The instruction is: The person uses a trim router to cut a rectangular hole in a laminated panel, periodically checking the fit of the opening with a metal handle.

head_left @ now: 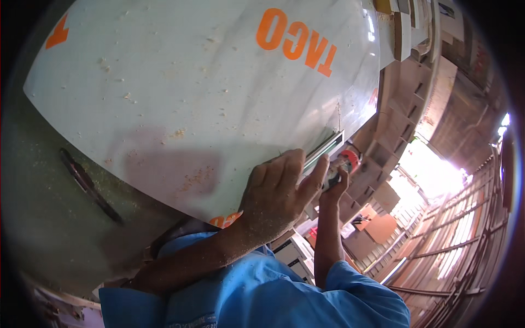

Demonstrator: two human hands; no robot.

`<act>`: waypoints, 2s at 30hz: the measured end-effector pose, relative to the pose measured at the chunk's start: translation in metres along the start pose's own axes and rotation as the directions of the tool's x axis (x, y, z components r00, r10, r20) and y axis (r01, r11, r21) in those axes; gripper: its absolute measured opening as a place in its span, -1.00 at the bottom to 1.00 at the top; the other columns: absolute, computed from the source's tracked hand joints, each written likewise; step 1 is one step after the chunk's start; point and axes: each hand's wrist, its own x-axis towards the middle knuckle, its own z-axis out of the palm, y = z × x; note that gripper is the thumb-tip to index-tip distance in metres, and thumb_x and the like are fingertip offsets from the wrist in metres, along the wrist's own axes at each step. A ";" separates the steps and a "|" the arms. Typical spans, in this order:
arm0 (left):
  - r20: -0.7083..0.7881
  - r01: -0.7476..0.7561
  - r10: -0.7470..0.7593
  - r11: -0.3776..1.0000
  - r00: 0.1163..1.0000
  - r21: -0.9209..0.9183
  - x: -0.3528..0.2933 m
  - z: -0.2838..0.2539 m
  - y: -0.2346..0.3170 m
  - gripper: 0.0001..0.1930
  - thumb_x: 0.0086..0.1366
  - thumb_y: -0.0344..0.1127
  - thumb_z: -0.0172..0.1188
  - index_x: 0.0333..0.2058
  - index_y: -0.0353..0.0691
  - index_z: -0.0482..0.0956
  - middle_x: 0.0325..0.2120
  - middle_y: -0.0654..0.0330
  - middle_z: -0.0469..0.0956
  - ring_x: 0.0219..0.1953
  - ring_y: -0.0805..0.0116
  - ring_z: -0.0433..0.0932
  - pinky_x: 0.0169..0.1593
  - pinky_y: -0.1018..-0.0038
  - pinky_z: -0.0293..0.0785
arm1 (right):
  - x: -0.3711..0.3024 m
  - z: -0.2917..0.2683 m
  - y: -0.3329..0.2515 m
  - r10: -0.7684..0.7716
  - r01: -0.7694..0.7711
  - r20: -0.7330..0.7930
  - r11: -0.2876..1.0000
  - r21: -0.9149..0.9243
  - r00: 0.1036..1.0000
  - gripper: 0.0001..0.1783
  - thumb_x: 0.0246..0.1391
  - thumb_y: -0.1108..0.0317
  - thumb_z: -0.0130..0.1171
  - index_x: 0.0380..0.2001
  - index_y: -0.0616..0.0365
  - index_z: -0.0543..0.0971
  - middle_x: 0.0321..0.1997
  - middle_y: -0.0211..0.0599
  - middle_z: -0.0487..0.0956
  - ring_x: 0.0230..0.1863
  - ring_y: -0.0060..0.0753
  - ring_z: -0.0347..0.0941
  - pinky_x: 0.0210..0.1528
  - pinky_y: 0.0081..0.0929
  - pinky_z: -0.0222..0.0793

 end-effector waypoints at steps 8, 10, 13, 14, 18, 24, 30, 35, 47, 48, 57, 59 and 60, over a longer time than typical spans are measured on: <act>-0.010 -0.120 0.125 0.968 0.992 0.222 0.001 0.010 -0.001 -0.62 0.32 -0.18 0.22 0.10 -0.01 0.65 0.26 0.05 0.39 0.06 0.30 0.38 0.10 0.30 0.26 | 0.028 -0.025 0.046 0.149 -0.166 0.114 0.974 0.155 0.982 -0.70 0.09 0.21 0.17 -0.16 0.11 0.51 -0.29 -0.32 0.59 -0.26 -0.31 0.56 -0.09 -0.32 0.53; -0.009 -0.090 0.094 0.974 0.996 0.209 -0.002 0.012 0.001 -0.61 0.32 -0.17 0.20 0.11 -0.02 0.64 0.27 0.09 0.40 0.07 0.31 0.37 0.11 0.31 0.24 | 0.021 -0.019 0.058 -0.076 0.089 0.102 0.987 -0.131 0.992 -0.71 0.09 0.21 0.17 -0.16 0.10 0.50 -0.28 -0.32 0.58 -0.25 -0.31 0.56 -0.08 -0.32 0.53; -0.016 -0.094 0.101 0.966 0.995 0.242 -0.003 0.015 0.000 -0.58 0.31 -0.17 0.20 0.12 -0.11 0.63 0.23 0.14 0.44 0.08 0.32 0.37 0.12 0.31 0.24 | -0.010 0.022 0.067 -0.584 0.634 0.401 0.269 -0.725 0.706 -0.74 0.11 0.22 0.15 -0.18 0.09 0.50 -0.26 -0.32 0.58 -0.21 -0.31 0.57 -0.05 -0.31 0.54; -0.032 -0.105 0.116 0.963 0.993 0.247 -0.002 0.017 -0.001 -0.58 0.31 -0.17 0.19 0.10 -0.16 0.63 0.20 0.16 0.46 0.08 0.32 0.37 0.12 0.30 0.24 | -0.015 0.029 0.068 -0.617 0.660 0.468 0.113 -0.743 0.632 -0.74 0.11 0.22 0.15 -0.18 0.10 0.50 -0.26 -0.32 0.58 -0.21 -0.31 0.57 -0.04 -0.31 0.54; 0.014 -0.093 0.093 0.967 0.996 0.235 0.003 0.006 0.007 -0.60 0.32 -0.18 0.18 0.06 -0.24 0.64 0.08 0.19 0.49 0.06 0.32 0.38 0.11 0.29 0.25 | -0.029 0.022 0.073 -0.553 0.598 0.377 0.296 -0.745 0.743 -0.73 0.11 0.22 0.15 -0.17 0.10 0.50 -0.26 -0.31 0.58 -0.21 -0.30 0.58 -0.04 -0.30 0.54; -0.025 -0.099 0.105 0.978 0.994 0.184 -0.002 0.012 0.006 -0.61 0.30 -0.16 0.19 0.01 -0.22 0.68 0.03 0.20 0.51 0.04 0.31 0.39 0.09 0.30 0.26 | -0.046 0.001 0.070 -0.345 0.349 0.120 0.743 -0.571 0.931 -0.72 0.11 0.22 0.15 -0.16 0.11 0.50 -0.25 -0.30 0.59 -0.21 -0.30 0.58 -0.04 -0.29 0.54; -0.027 -0.117 0.123 0.979 0.992 0.165 0.001 0.000 0.002 -0.63 0.31 -0.17 0.19 0.01 -0.19 0.69 0.01 0.22 0.53 0.02 0.34 0.39 0.08 0.33 0.26 | -0.056 -0.016 0.070 -0.181 0.163 -0.005 0.896 -0.414 0.983 -0.71 0.11 0.22 0.15 -0.15 0.12 0.50 -0.24 -0.29 0.59 -0.20 -0.29 0.59 -0.03 -0.29 0.54; -0.048 -0.091 0.101 0.980 0.994 0.178 -0.003 0.006 0.001 -0.64 0.32 -0.17 0.19 0.01 -0.18 0.70 0.02 0.24 0.53 0.01 0.35 0.38 0.08 0.34 0.26 | -0.061 -0.021 0.072 -0.107 0.083 -0.051 0.932 -0.354 0.993 -0.70 0.11 0.22 0.15 -0.14 0.13 0.51 -0.23 -0.27 0.60 -0.20 -0.29 0.59 -0.03 -0.28 0.55; -0.038 -0.097 0.109 0.965 0.993 0.244 0.002 0.008 0.006 -0.64 0.33 -0.15 0.18 0.01 -0.15 0.72 0.05 0.30 0.54 -0.03 0.38 0.35 0.04 0.36 0.25 | -0.050 -0.021 0.075 -0.031 0.013 -0.077 0.974 -0.226 0.997 -0.68 0.11 0.21 0.15 -0.12 0.14 0.51 -0.21 -0.25 0.61 -0.20 -0.28 0.60 -0.02 -0.26 0.55; -0.023 -0.100 0.110 0.962 0.994 0.253 0.004 0.006 0.006 -0.64 0.33 -0.15 0.18 0.01 -0.15 0.73 0.05 0.30 0.55 -0.03 0.38 0.35 0.05 0.36 0.24 | -0.050 -0.022 0.075 -0.022 0.003 -0.086 0.977 -0.214 0.996 -0.68 0.10 0.21 0.15 -0.12 0.14 0.51 -0.20 -0.24 0.61 -0.20 -0.28 0.60 -0.02 -0.26 0.55; -0.034 -0.076 0.090 0.954 0.995 0.289 -0.008 0.008 0.006 -0.64 0.33 -0.12 0.20 0.01 -0.11 0.73 0.03 0.34 0.55 -0.03 0.41 0.35 0.05 0.38 0.22 | -0.037 -0.013 0.079 0.037 -0.048 -0.074 0.987 -0.156 0.997 -0.66 0.10 0.21 0.15 -0.10 0.16 0.51 -0.19 -0.22 0.62 -0.19 -0.27 0.61 -0.01 -0.25 0.55; -0.029 -0.076 0.088 0.954 0.996 0.289 -0.009 0.005 0.006 -0.64 0.33 -0.12 0.20 0.01 -0.11 0.73 0.03 0.35 0.55 -0.03 0.41 0.35 0.06 0.39 0.22 | -0.035 -0.010 0.080 0.049 -0.059 -0.069 0.989 -0.136 0.996 -0.66 0.10 0.21 0.15 -0.10 0.16 0.51 -0.18 -0.22 0.62 -0.19 -0.27 0.61 -0.01 -0.25 0.55; -0.023 -0.076 0.086 0.954 0.996 0.290 -0.010 0.003 0.006 -0.64 0.33 -0.12 0.20 0.01 -0.10 0.73 0.03 0.35 0.55 -0.03 0.41 0.35 0.06 0.39 0.22 | -0.035 -0.008 0.081 0.058 -0.066 -0.068 0.990 -0.125 0.996 -0.66 0.10 0.21 0.15 -0.09 0.16 0.51 -0.18 -0.22 0.62 -0.19 -0.27 0.61 -0.01 -0.25 0.56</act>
